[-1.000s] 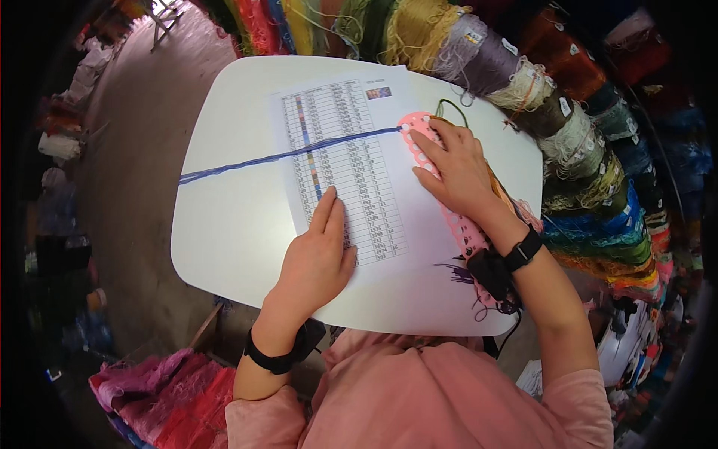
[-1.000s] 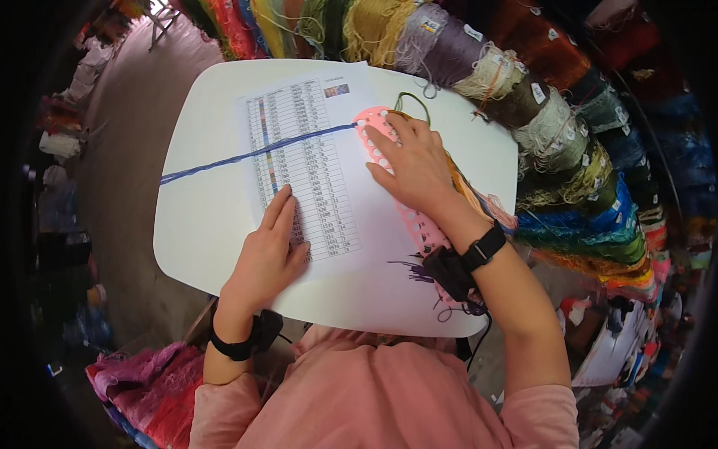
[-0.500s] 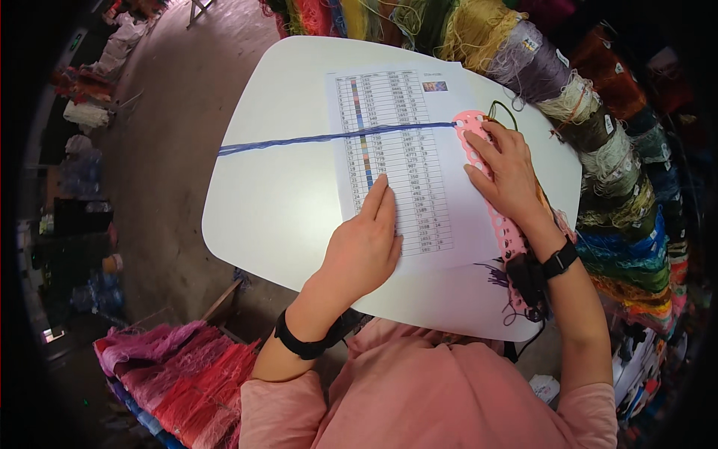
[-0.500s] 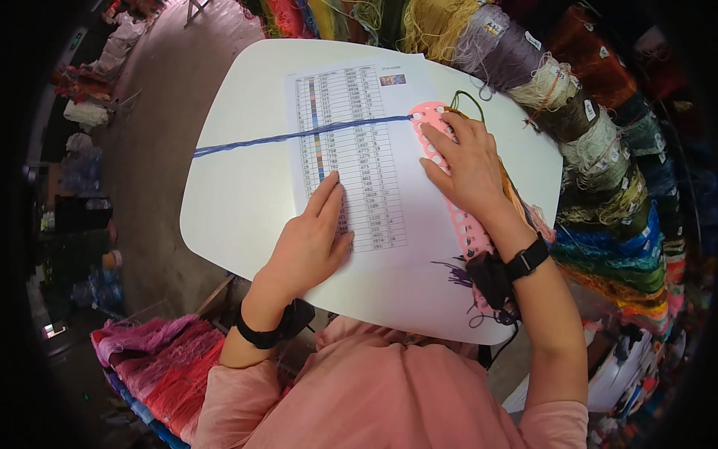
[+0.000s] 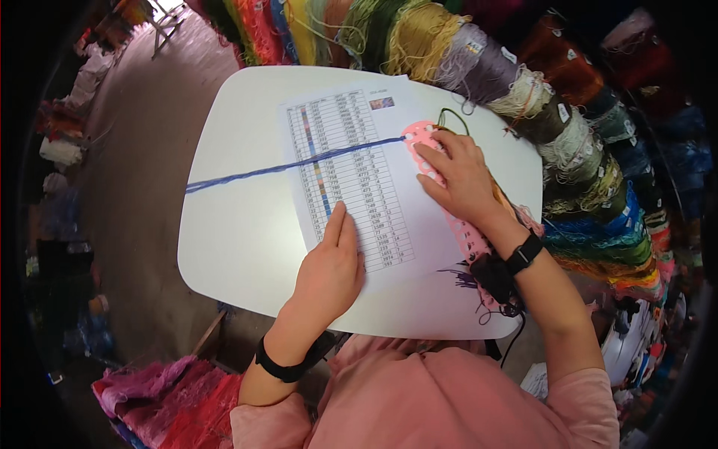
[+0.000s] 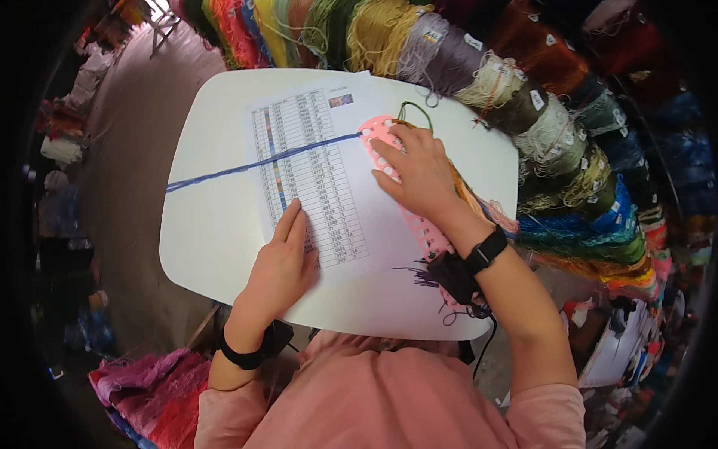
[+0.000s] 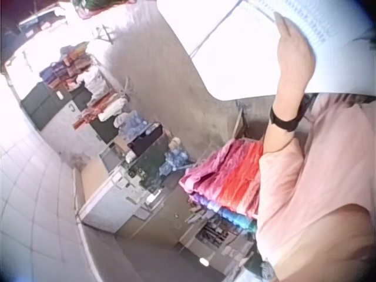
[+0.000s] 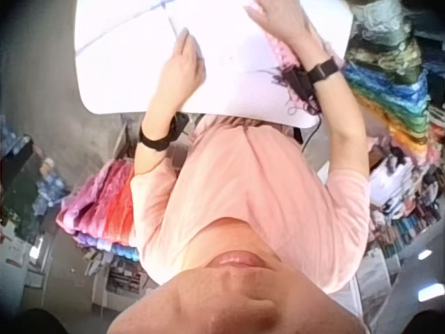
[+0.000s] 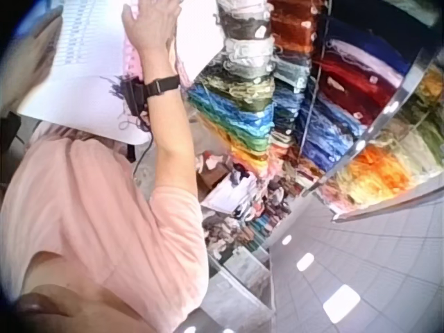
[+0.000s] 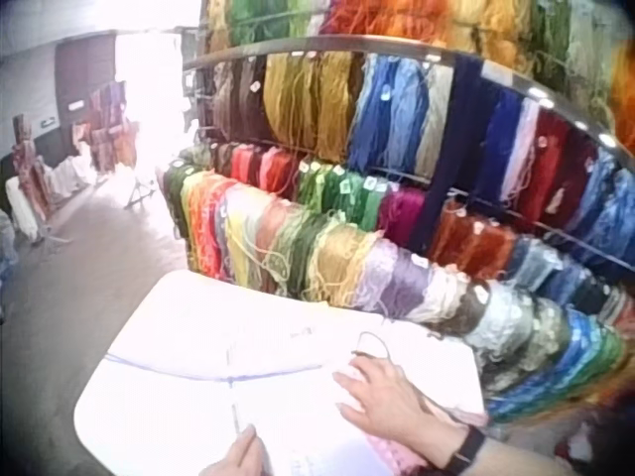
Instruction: The person pulls strands of thread from a rack, checks a list on a paper, and threads the strands through holes in a pink organizer. This process is repeated with different colors of thread, including tan and blue, while referencing the paper and organizer on a table.
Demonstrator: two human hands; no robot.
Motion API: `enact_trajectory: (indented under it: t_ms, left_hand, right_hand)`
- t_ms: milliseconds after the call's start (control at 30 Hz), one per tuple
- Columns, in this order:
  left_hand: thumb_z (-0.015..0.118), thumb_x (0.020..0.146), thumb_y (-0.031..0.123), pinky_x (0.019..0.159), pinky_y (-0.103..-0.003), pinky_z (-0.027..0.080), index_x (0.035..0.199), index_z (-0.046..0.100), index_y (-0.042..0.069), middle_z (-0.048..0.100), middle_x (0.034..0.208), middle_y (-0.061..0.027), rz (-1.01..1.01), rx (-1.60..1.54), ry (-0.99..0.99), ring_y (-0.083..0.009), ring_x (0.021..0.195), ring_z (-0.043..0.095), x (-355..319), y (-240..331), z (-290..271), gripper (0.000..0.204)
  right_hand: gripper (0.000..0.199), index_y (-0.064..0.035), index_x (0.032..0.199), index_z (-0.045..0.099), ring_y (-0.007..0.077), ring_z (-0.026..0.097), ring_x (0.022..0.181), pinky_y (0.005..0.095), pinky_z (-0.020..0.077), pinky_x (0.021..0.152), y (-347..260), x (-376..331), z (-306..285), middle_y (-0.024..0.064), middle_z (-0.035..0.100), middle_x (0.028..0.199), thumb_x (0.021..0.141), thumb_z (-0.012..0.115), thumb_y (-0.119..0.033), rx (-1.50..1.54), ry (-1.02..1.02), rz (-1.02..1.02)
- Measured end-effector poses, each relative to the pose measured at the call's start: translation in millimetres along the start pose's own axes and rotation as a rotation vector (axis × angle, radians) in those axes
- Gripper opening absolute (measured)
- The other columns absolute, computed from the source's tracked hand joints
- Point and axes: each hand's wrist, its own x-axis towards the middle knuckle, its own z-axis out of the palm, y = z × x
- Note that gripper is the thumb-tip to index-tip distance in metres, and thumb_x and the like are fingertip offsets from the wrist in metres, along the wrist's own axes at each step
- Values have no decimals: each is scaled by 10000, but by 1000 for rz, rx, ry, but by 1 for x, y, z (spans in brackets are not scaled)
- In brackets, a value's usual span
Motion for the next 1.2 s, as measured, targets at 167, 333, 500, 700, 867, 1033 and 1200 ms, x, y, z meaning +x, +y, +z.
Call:
enact_trajectory:
  t_ms: [167, 333, 500, 700, 867, 1033, 1200]
  left_hand:
    - [488, 708, 58, 598, -349, 480, 1113, 300, -116, 296, 1195, -274, 60, 67, 28, -342, 747, 556, -2, -5, 1, 480]
    - [499, 695, 56, 659, -385, 460, 1117, 298, -102, 287, 1198, -279, 36, 27, 2, -385, 793, 524, 3, -3, -1, 493]
    - [475, 677, 34, 752, -426, 416, 1128, 286, -73, 279, 1184, -309, 123, 54, -7, -441, 896, 452, 11, 7, 4, 501]
    - [558, 737, 232, 704, -377, 424, 908, 545, -40, 549, 840, -235, 336, 383, -102, -342, 799, 534, 11, -10, -5, 322]
    - [559, 732, 251, 752, -387, 407, 929, 536, -36, 544, 853, -234, 128, 413, -345, -335, 860, 521, 29, 139, -29, 349]
    - [597, 716, 234, 778, -338, 417, 990, 533, -10, 540, 950, -223, 250, 445, -472, -275, 894, 539, 45, 352, -14, 373]
    - [529, 712, 118, 563, -363, 427, 732, 508, -10, 516, 669, -148, 1037, 470, -373, -308, 643, 521, 98, 473, 44, 131]
  right_hand:
    - [377, -106, 1016, 533, 279, 401, 947, 371, 335, 803, -1, -1, 2, 119, 435, 1075, 664, 573, -235, -24, 2, 0]
    - [387, -119, 1038, 523, 286, 390, 974, 383, 327, 812, 1, 2, -2, 125, 429, 1089, 673, 566, -242, -56, -6, 20]
    - [378, -40, 1017, 480, 277, 421, 988, 360, 347, 841, 21, -5, -18, 124, 445, 1084, 692, 534, -224, 145, 76, -165]
    - [329, -50, 981, 478, 334, 431, 960, 373, 381, 780, 37, -55, -89, 174, 418, 1058, 675, 532, -154, 300, 304, -44]
    - [255, -24, 916, 511, 294, 459, 939, 335, 387, 785, 130, -172, -192, 144, 440, 1030, 678, 548, -108, 401, 487, 63]
    - [77, -12, 731, 558, 252, 517, 776, 317, 421, 671, 217, -267, -294, 101, 535, 783, 687, 532, -70, 283, 787, 201]
    - [89, -19, 736, 577, 241, 550, 686, 304, 433, 619, 300, -318, -363, 115, 557, 733, 691, 549, -91, 214, 915, 405]
